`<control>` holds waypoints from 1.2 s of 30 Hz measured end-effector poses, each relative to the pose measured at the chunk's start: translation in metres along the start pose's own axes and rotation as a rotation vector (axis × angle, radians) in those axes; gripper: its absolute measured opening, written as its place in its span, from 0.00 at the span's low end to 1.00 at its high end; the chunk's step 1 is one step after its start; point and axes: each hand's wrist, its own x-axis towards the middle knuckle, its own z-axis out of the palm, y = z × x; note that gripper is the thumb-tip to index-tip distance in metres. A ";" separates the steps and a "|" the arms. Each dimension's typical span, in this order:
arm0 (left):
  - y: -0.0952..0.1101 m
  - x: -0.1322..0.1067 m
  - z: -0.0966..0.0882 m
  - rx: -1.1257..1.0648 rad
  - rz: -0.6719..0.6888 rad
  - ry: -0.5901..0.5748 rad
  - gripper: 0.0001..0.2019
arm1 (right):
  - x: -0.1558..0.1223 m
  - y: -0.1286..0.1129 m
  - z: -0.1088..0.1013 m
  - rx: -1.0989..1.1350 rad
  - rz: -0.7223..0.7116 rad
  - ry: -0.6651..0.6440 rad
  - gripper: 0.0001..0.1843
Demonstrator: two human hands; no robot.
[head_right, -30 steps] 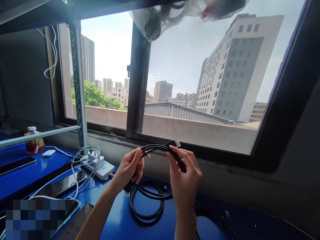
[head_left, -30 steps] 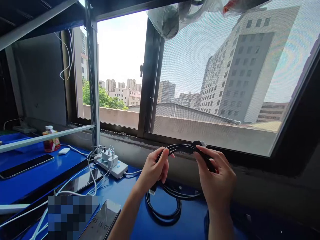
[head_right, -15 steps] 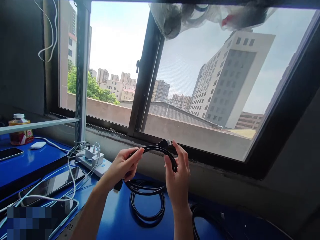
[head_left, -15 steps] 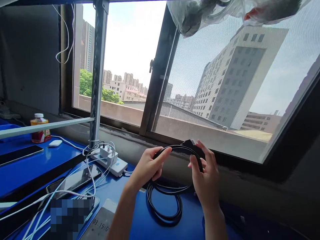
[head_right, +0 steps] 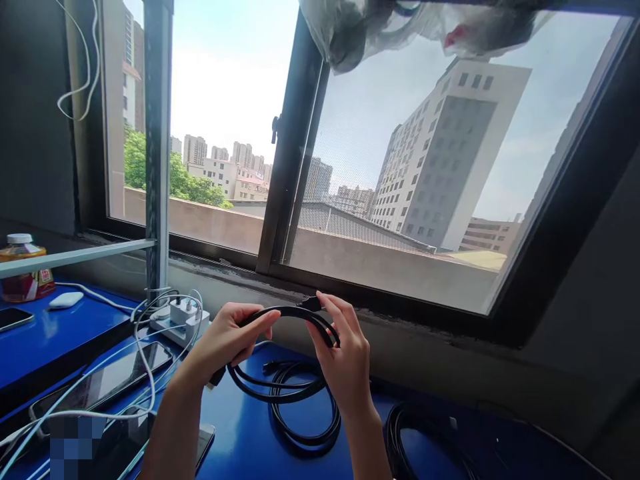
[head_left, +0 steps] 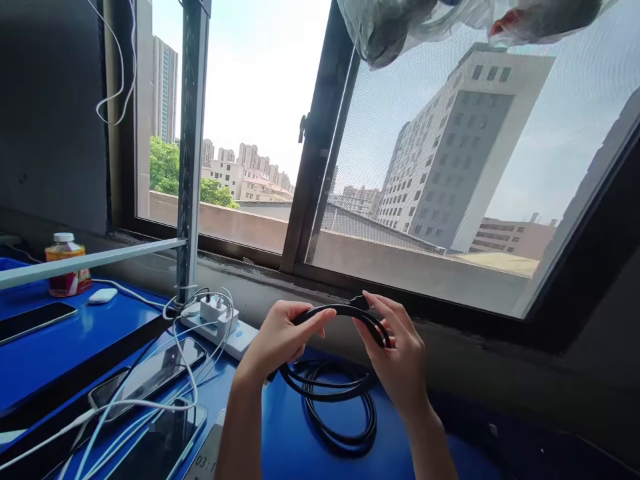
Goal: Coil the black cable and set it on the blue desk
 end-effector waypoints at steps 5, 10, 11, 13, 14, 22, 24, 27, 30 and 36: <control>0.004 0.004 0.007 -0.006 0.005 0.057 0.27 | 0.002 -0.004 -0.004 0.003 0.035 0.047 0.16; 0.015 0.001 0.017 0.013 0.039 0.121 0.27 | 0.007 -0.013 -0.011 0.043 0.041 0.069 0.15; 0.019 -0.001 0.018 0.025 0.059 0.115 0.26 | 0.009 -0.015 -0.013 0.061 0.040 0.073 0.15; 0.026 -0.007 0.021 0.062 0.104 0.110 0.26 | 0.012 -0.020 -0.017 0.078 0.052 0.081 0.17; 0.030 -0.009 0.023 0.081 0.123 0.109 0.26 | 0.013 -0.022 -0.019 0.076 0.067 0.086 0.20; 0.040 -0.017 0.036 0.069 0.082 -0.027 0.20 | 0.016 -0.023 -0.044 0.220 0.366 -0.114 0.30; 0.039 -0.016 0.036 0.071 0.071 -0.051 0.21 | 0.016 -0.024 -0.049 0.344 0.471 -0.189 0.29; 0.035 -0.014 0.035 0.059 0.046 -0.122 0.24 | 0.015 -0.029 -0.056 0.551 0.693 -0.335 0.27; 0.028 -0.009 0.034 -0.009 0.054 -0.207 0.27 | 0.017 -0.035 -0.062 0.692 0.851 -0.479 0.27; 0.007 0.008 0.038 -0.199 0.046 -0.244 0.30 | 0.019 -0.033 -0.061 0.693 0.822 -0.592 0.29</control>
